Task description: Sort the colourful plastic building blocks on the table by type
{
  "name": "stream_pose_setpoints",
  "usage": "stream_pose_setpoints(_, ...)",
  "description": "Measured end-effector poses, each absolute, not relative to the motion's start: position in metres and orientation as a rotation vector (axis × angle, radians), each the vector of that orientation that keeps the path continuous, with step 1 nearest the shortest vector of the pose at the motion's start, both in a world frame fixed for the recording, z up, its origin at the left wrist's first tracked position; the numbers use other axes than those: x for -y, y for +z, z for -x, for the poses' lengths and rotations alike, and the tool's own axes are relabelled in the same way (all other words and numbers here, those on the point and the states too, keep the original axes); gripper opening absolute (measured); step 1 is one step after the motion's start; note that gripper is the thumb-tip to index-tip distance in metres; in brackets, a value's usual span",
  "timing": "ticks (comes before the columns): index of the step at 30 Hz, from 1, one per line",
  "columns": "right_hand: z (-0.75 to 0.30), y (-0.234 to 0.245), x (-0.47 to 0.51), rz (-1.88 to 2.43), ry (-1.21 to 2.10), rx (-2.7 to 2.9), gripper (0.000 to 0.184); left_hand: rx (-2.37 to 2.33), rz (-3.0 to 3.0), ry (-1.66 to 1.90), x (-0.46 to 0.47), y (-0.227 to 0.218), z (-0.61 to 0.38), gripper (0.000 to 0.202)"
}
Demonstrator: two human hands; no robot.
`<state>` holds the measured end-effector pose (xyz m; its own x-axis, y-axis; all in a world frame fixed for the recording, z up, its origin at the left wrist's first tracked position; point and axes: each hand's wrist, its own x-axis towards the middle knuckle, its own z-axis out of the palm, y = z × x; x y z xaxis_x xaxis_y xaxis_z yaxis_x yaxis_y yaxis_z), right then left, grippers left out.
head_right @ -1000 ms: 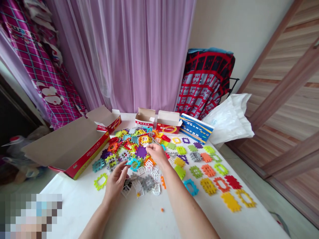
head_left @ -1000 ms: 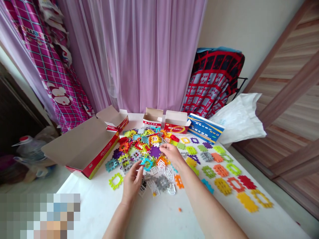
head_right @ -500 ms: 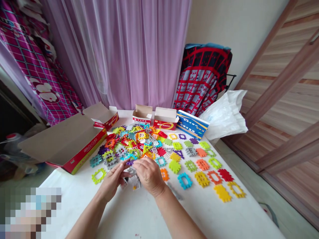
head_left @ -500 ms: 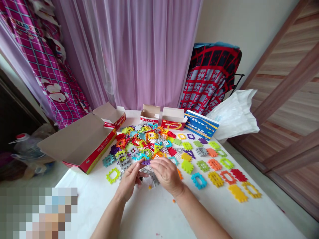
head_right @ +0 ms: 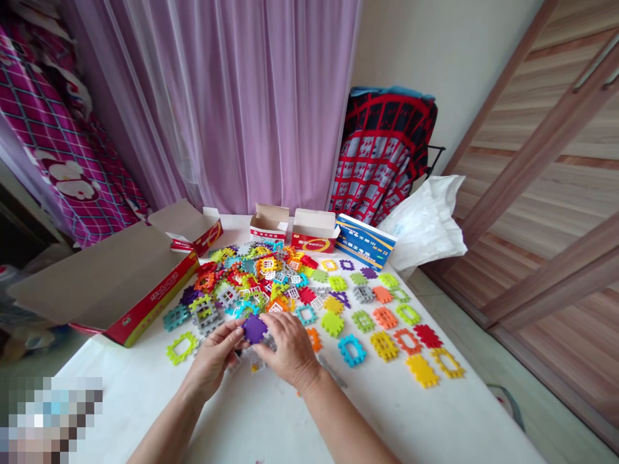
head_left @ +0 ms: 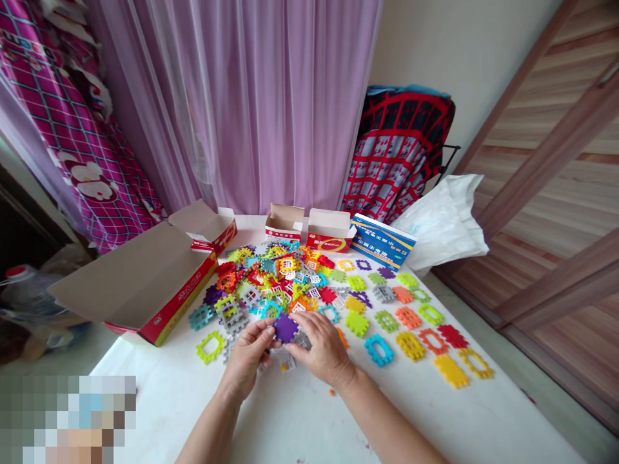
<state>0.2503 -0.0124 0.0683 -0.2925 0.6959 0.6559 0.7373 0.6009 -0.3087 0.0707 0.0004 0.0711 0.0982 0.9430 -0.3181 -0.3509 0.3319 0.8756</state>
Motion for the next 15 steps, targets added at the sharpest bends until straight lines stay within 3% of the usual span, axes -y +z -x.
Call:
stream_pose_setpoints(4, -0.249, 0.072, 0.018, 1.264, -0.119, 2.049, 0.059, -1.083, -0.676, 1.108, 0.0, 0.07, -0.073, 0.06)
stream_pose_setpoints(9, -0.242, 0.074, 0.026, 1.348, -0.25, 1.987, 0.047, -1.115, -0.706, 1.085, 0.003, 0.072, -0.077, 0.063)
stream_pose_setpoints(15, -0.296, 0.079, 0.005, 1.476, -0.139, 1.758, 0.039, -1.105, -0.892, 1.01, 0.008, 0.076, -0.072, 0.065)
